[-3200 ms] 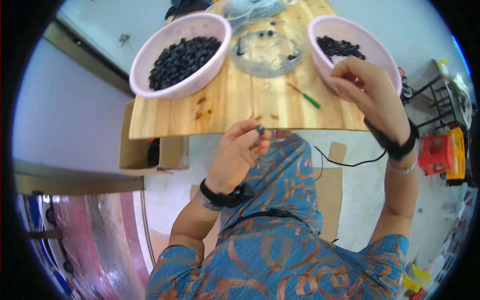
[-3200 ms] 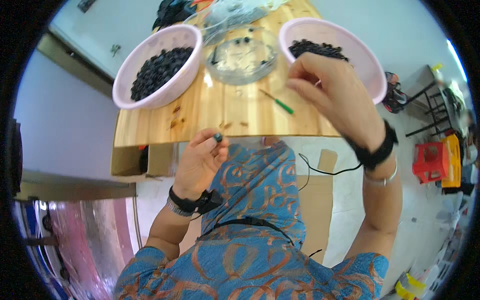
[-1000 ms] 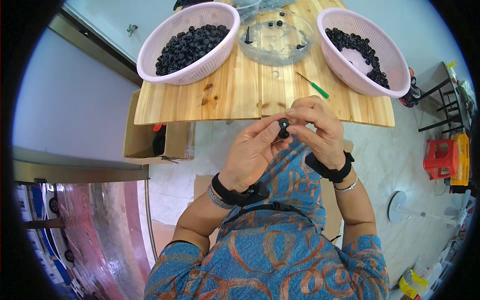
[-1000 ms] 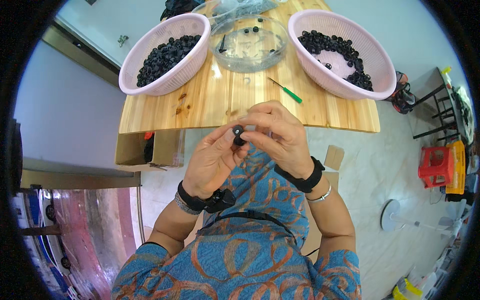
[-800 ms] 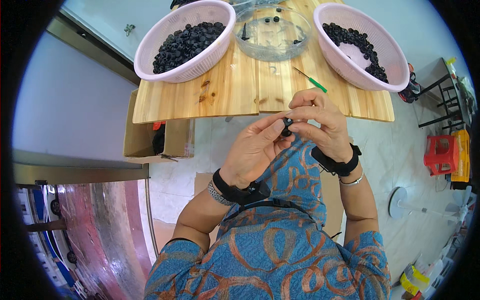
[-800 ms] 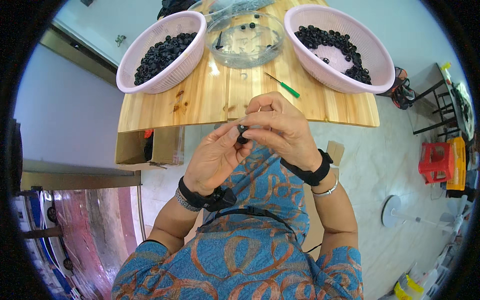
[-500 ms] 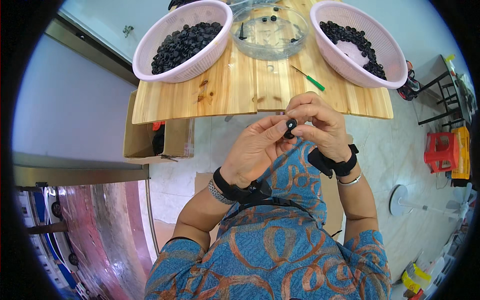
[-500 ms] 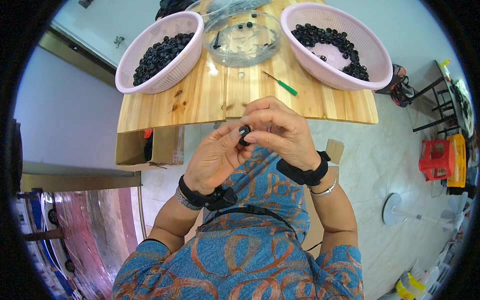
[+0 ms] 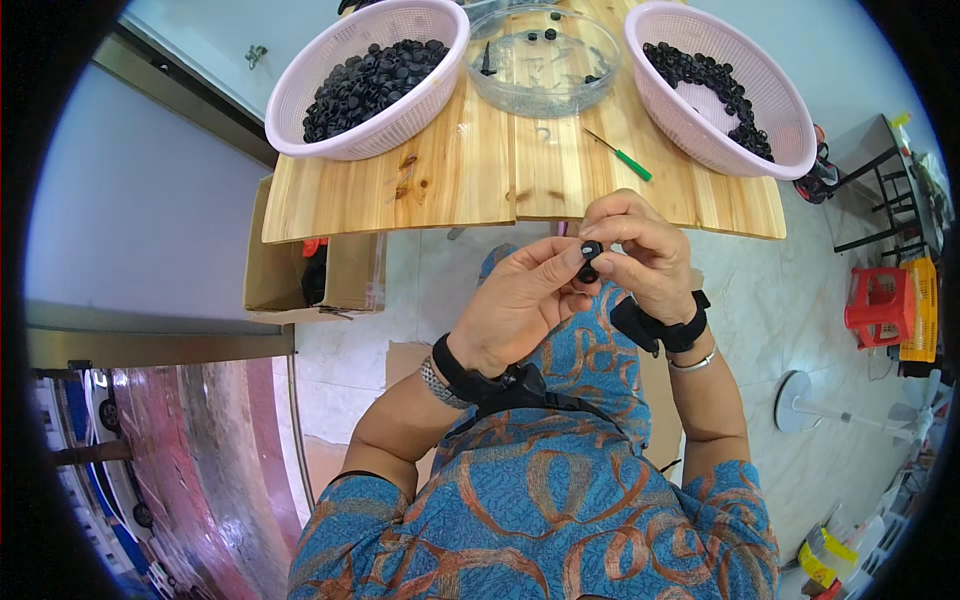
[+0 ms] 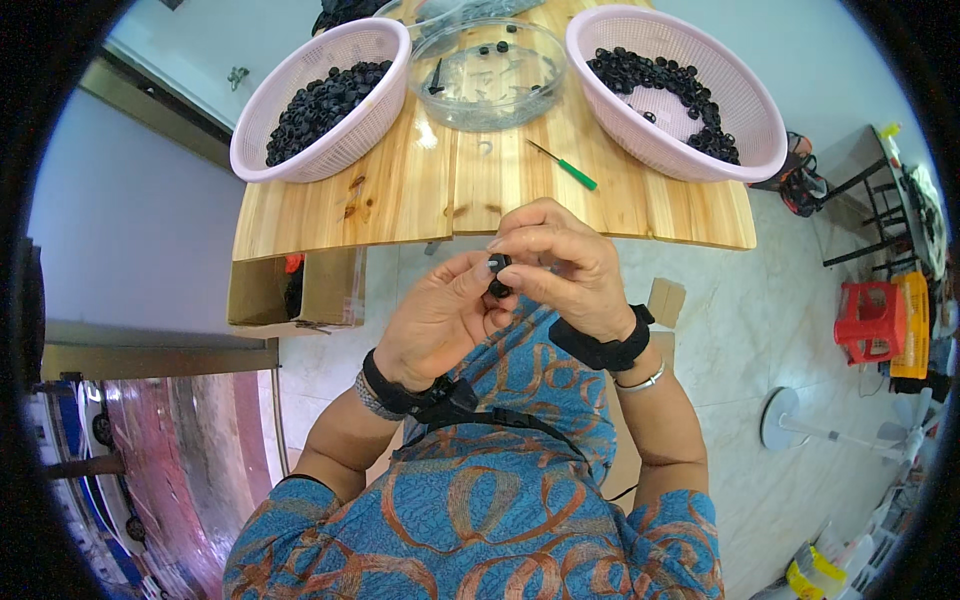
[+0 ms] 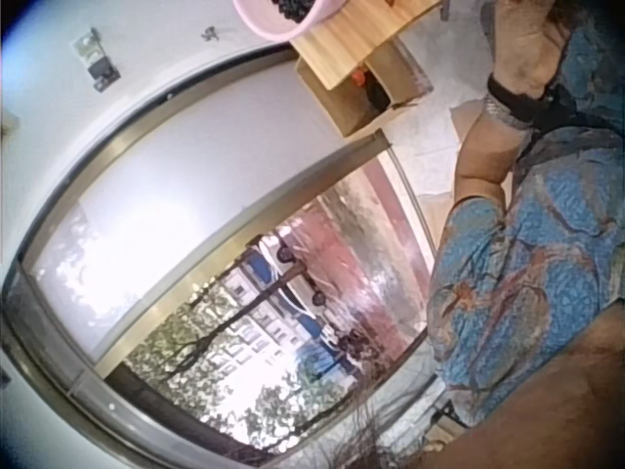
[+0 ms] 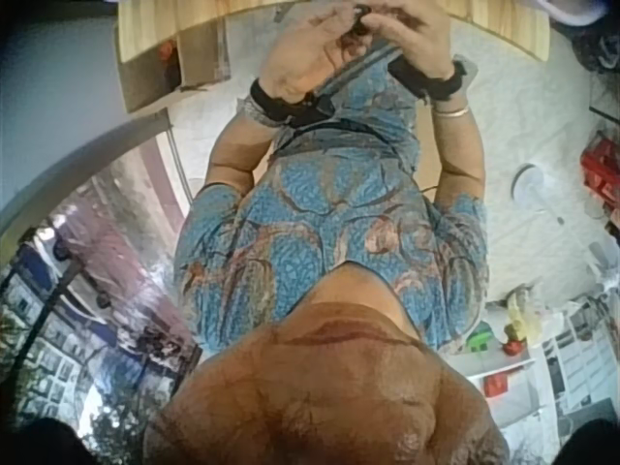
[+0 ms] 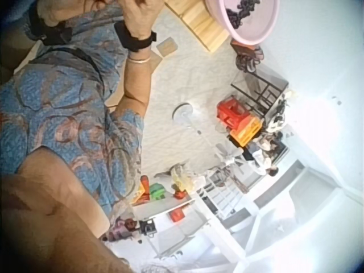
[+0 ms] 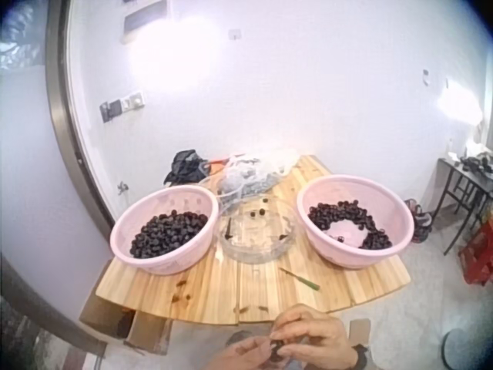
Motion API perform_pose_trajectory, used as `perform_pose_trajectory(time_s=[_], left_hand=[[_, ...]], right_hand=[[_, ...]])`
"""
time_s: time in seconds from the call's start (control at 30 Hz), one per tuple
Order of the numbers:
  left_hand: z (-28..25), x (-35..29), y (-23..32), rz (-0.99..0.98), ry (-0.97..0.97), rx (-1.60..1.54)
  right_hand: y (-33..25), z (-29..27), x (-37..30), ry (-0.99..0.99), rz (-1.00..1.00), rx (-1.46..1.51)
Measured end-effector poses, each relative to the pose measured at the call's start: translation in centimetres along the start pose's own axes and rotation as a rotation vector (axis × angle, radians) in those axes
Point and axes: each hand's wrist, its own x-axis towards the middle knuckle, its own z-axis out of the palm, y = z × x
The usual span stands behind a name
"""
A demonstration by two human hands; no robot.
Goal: Assembling small black plastic shoe components or eyelets by hand at a workbench.
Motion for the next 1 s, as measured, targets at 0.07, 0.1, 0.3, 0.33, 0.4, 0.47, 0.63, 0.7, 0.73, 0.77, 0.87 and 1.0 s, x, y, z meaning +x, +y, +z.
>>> perform_pose_trajectory(time_s=[0.07, 0.1, 0.3, 0.33, 0.4, 0.47, 0.63, 0.7, 0.73, 0.77, 0.87, 1.0], left_hand=[[-0.6, 0.2, -0.2, 0.036, -0.084, -0.007], [-0.7, 0.1, -0.1, 0.035, -0.086, -0.008], [-0.6, -0.1, 0.9, 0.229, 0.139, -0.045], [-0.4, -0.1, 1.1, 0.263, 0.151, -0.048], [-0.2, -0.2, 1.3, 0.298, 0.164, -0.049], [-0.3, -0.2, 1.4, 0.317, 0.103, -0.008], [-0.6, -0.5, 1.0, 0.350, 0.064, 0.083], [-0.6, -0.5, 0.8, 0.363, 0.063, 0.105], [-0.5, -0.5, 0.7, 0.376, 0.056, 0.116], [-0.4, -0.4, 0.6, 0.389, 0.048, 0.126], [0.2, -0.5, 0.6, 0.357, 0.055, 0.109], [0.1, -0.3, 0.5, 0.348, 0.048, 0.101]], right_hand=[[0.0, 0.3, -0.3, 0.061, 0.050, 0.084], [-0.1, 0.4, -0.4, 0.122, 0.100, 0.168], [-0.6, 0.4, -1.3, 0.293, 0.176, 0.101], [-0.7, 0.6, -1.3, 0.310, 0.223, 0.067], [-0.9, 0.8, -1.3, 0.294, 0.262, 0.039], [-1.2, 1.1, -1.2, 0.277, 0.300, 0.012], [-2.1, 1.7, -0.8, 0.294, 0.328, 0.049], [-2.2, 1.8, -0.8, 0.304, 0.326, 0.065], [-2.2, 1.8, -0.8, 0.312, 0.324, 0.082], [-2.2, 1.7, -0.8, 0.313, 0.323, 0.081], [-1.7, 1.4, -1.1, 0.332, 0.270, 0.130], [-1.3, 1.1, -1.3, 0.388, 0.275, 0.226]])
